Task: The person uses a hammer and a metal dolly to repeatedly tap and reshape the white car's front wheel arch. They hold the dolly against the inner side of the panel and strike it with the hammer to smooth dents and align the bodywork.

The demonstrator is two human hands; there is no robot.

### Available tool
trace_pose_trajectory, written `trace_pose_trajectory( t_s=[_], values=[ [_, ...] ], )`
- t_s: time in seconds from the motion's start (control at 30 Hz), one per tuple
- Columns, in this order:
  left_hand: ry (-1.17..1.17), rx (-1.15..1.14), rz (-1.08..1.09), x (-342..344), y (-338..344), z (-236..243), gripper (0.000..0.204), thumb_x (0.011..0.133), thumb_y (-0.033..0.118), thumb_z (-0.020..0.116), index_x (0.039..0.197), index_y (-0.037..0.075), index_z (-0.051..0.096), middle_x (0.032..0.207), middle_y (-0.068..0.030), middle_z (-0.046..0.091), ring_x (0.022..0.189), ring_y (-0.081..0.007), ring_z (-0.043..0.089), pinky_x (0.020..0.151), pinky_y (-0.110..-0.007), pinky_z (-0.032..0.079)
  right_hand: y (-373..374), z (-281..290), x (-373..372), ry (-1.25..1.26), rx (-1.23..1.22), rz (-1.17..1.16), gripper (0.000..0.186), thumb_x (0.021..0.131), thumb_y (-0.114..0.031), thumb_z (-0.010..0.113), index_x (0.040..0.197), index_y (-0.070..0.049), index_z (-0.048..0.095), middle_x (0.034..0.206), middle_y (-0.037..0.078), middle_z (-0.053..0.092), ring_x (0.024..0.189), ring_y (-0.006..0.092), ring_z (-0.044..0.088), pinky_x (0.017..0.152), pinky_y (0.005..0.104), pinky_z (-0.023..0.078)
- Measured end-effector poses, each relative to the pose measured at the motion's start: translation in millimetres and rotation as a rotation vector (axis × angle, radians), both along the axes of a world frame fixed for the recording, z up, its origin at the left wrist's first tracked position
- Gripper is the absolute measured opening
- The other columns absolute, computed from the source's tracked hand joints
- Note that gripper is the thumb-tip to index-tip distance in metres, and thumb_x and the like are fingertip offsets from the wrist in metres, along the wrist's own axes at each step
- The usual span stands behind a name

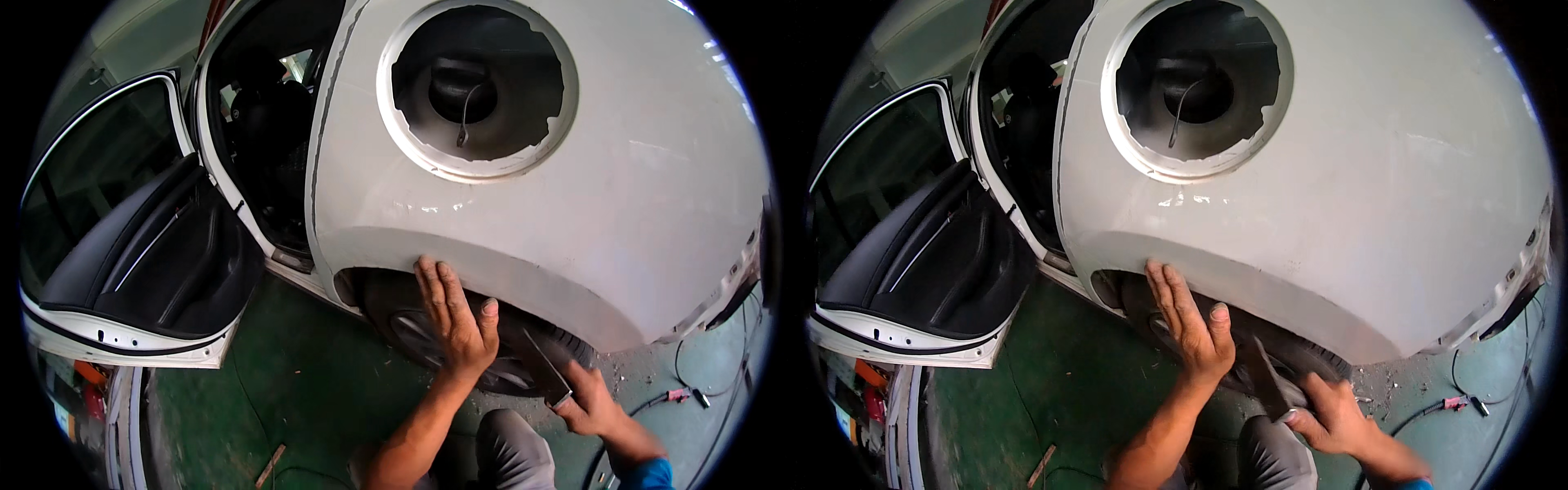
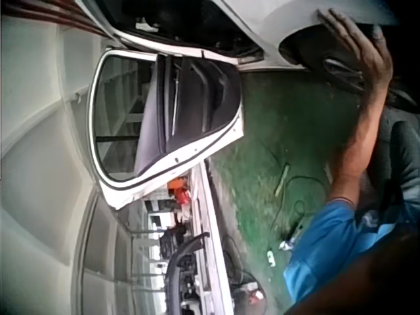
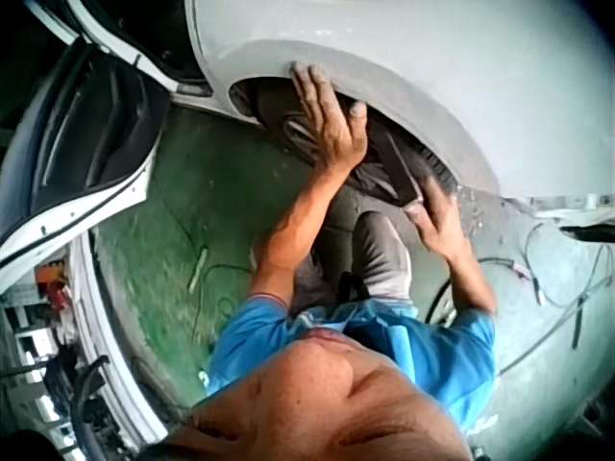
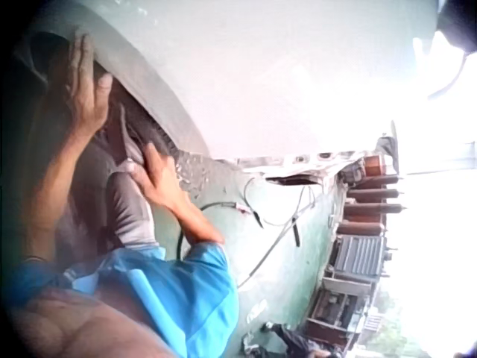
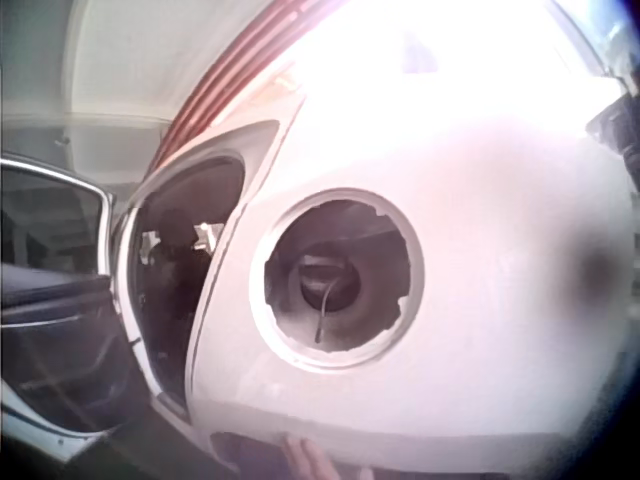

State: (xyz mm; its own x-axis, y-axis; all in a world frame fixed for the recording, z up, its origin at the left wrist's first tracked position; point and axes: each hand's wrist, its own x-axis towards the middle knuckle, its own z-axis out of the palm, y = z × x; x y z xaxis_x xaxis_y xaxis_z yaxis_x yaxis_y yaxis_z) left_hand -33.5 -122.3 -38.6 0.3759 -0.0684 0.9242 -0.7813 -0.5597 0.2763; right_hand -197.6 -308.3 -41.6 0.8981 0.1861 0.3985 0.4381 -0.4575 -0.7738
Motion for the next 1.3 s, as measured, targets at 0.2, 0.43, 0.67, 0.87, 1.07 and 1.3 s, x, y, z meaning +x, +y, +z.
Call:
trace_pose_trajectory(
  t_s=[0.2, 0.43, 0.67, 0.87, 1.07, 1.3],
  values=[
    [0.060, 0.107, 0.177, 14, 42, -5, 0.064, 0.103, 0.030, 0.047, 0.151, -0.009, 0.029, 0.157, -0.0313, 0.026, 0.145, -0.0467, 0.028, 0.117, -0.052, 0.023, 30, -5, 30, -0.301, -0.177, 0.098, 0.048, 0.091, -0.036, 0.071, 0.113, 0.004, 0.058, 0.074, 0.017, 0.062, 0.062, 0.0364, 0.064, 0.055, 0.0409, 0.051],
    [0.050, -0.009, 0.162, 45, 66, -9, 0.065, 0.102, 0.031, 0.051, 0.150, -0.008, 0.031, 0.157, -0.0309, 0.026, 0.144, -0.0468, 0.029, 0.116, -0.053, 0.027, 75, 20, 64, -0.263, -0.252, -0.052, 0.041, 0.092, -0.039, 0.069, 0.095, 0.000, 0.054, 0.064, 0.016, 0.057, 0.054, 0.0389, 0.059, 0.047, 0.0449, 0.045],
    [0.106, -0.047, 0.128, 40, 62, -6, 0.068, 0.102, 0.035, 0.048, 0.148, -0.012, 0.031, 0.155, -0.0342, 0.026, 0.145, -0.0484, 0.026, 0.118, -0.052, 0.026, 108, 44, 85, -0.465, -0.224, -0.028, 0.038, 0.092, -0.035, 0.068, 0.085, -0.003, 0.049, 0.063, 0.015, 0.057, 0.050, 0.0369, 0.057, 0.042, 0.0434, 0.043],
    [-0.013, -0.068, 0.101, 50, 66, -10, 0.064, 0.103, 0.033, 0.048, 0.146, -0.011, 0.033, 0.152, -0.0356, 0.030, 0.142, -0.0493, 0.031, 0.115, -0.054, 0.030, 112, 42, 104, -0.285, -0.275, -0.076, 0.040, 0.091, -0.036, 0.069, 0.087, -0.002, 0.050, 0.061, 0.019, 0.056, 0.052, 0.0426, 0.057, 0.045, 0.0481, 0.044],
    [-0.052, -0.027, 0.160, 50, 67, -11, 0.061, 0.102, 0.032, 0.050, 0.142, -0.012, 0.040, 0.149, -0.0353, 0.037, 0.139, -0.0488, 0.037, 0.113, -0.054, 0.035, 110, 48, 119, -0.147, -0.284, -0.073, 0.043, 0.093, -0.039, 0.067, 0.087, -0.001, 0.049, 0.062, 0.021, 0.056, 0.051, 0.0434, 0.056, 0.045, 0.0479, 0.043],
    [-0.016, -0.037, 0.134, 46, 66, -10, 0.061, 0.102, 0.029, 0.052, 0.143, -0.012, 0.039, 0.152, -0.0336, 0.034, 0.140, -0.0480, 0.036, 0.115, -0.053, 0.032, 108, 51, 122, -0.116, -0.242, -0.033, 0.042, 0.095, -0.040, 0.063, 0.089, 0.000, 0.051, 0.065, 0.021, 0.059, 0.054, 0.0447, 0.056, 0.048, 0.0476, 0.045]
  ],
)
